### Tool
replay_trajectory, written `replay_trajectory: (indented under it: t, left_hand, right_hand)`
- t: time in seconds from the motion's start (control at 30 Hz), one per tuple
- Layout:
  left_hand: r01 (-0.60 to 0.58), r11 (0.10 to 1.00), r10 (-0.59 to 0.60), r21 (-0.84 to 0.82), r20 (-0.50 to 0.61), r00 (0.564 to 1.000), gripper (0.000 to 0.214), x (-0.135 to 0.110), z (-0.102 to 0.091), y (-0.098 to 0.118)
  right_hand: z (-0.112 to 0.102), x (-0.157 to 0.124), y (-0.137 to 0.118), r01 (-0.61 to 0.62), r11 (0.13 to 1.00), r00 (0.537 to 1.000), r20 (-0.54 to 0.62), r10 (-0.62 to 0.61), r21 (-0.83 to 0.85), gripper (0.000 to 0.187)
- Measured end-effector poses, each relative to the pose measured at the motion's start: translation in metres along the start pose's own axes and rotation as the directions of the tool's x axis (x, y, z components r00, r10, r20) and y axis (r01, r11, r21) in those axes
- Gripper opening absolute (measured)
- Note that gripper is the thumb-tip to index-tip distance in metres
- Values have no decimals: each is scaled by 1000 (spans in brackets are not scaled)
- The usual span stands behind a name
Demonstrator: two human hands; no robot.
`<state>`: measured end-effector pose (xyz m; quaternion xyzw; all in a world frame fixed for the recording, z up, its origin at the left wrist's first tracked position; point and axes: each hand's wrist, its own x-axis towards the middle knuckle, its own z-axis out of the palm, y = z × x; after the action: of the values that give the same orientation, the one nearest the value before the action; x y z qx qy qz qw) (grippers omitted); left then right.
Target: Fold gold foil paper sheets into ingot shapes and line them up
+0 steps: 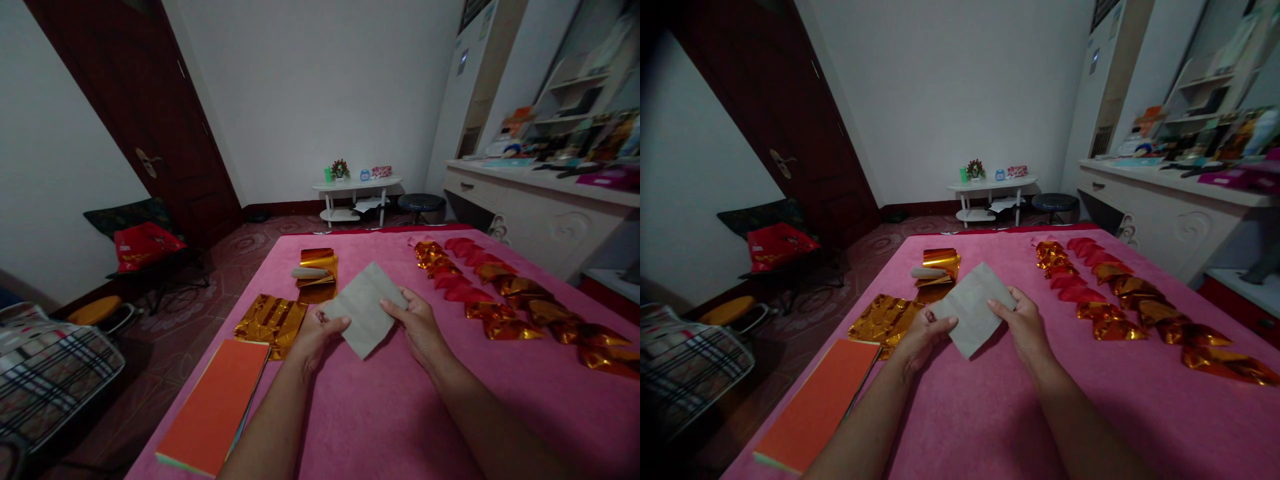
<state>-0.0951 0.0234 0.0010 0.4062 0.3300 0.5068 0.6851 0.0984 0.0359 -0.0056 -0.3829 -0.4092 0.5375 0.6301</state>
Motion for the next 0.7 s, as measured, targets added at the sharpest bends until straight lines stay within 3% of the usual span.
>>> replay_trajectory:
  t: [0.13,0.37,0.53,0.7]
  left_hand:
    - [17,997,-19,-77,-33,999,46,3,0,-4]
    - [-52,993,51,-105,-18,999,44,2,10,-11]
    - [-77,992,73,-103,-46,996,42,1,17,-10]
    - [-123,992,120,-18,-134,984,39,5,13,-16]
  right_hand:
    - [7,-2,1,0,988,989,-147,23,155,31]
    - [26,-16,2,-38,974,989,-134,69,224,33]
    - [27,-17,13,-80,997,996,-46,80,10,29]
    - [23,-12,20,15,964,1000,-16,-20,-267,36]
